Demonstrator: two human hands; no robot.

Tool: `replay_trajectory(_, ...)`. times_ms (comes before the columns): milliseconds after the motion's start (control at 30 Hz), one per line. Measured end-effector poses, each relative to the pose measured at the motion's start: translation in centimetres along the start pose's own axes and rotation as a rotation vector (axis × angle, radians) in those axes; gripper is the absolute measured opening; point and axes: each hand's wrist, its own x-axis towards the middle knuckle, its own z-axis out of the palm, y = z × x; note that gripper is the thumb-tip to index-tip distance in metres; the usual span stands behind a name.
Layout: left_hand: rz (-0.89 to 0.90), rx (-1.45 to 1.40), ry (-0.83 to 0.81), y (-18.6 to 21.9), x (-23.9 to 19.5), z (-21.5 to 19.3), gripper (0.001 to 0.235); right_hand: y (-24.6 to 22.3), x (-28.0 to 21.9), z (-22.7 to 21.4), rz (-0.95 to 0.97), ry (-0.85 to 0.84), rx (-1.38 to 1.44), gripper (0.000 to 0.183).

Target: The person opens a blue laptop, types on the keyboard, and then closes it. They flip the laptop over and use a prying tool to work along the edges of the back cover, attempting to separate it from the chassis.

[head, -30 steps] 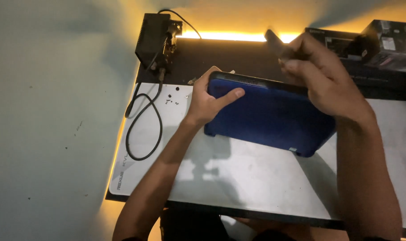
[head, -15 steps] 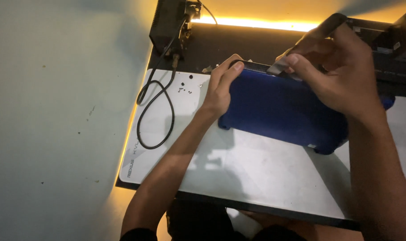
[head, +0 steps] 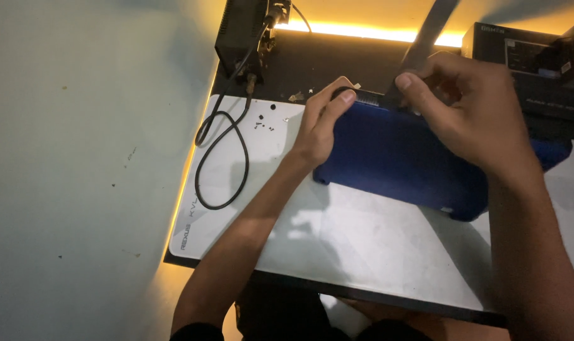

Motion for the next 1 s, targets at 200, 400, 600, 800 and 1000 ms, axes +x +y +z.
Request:
replay_trajectory(200,-0.013,-0.002,0.007,1.0,-0.3,0.7,0.026,-0.1,0.0,0.6,-0.044,-0.055,-0.041,0.025)
replay_trajectory(400,0.038,0.011,-0.009,1.2,-0.4,0.6,0.032,0.2,0.1,1.4,0.092,-0.055,-0.122,0.053)
replay_trajectory(600,0.012,-0.026,-0.017,1.7,-0.4,0.6,0.03,-0.1,0.4,1.2,0.081,-0.104,-0.392,0.05)
replay_trajectory(800,0.027,-0.012,-0.024,1.6,-0.3,0.5,0.031,-0.1,0.4,1.3,0.082,-0.12,-0.524,0.054)
replay_trajectory(1000,-0.127,-0.334,-0.04,1.6,-0.5,0.5,0.049,0.2,1.0,1.7,-0.036,-0.105,-0.283,0.045)
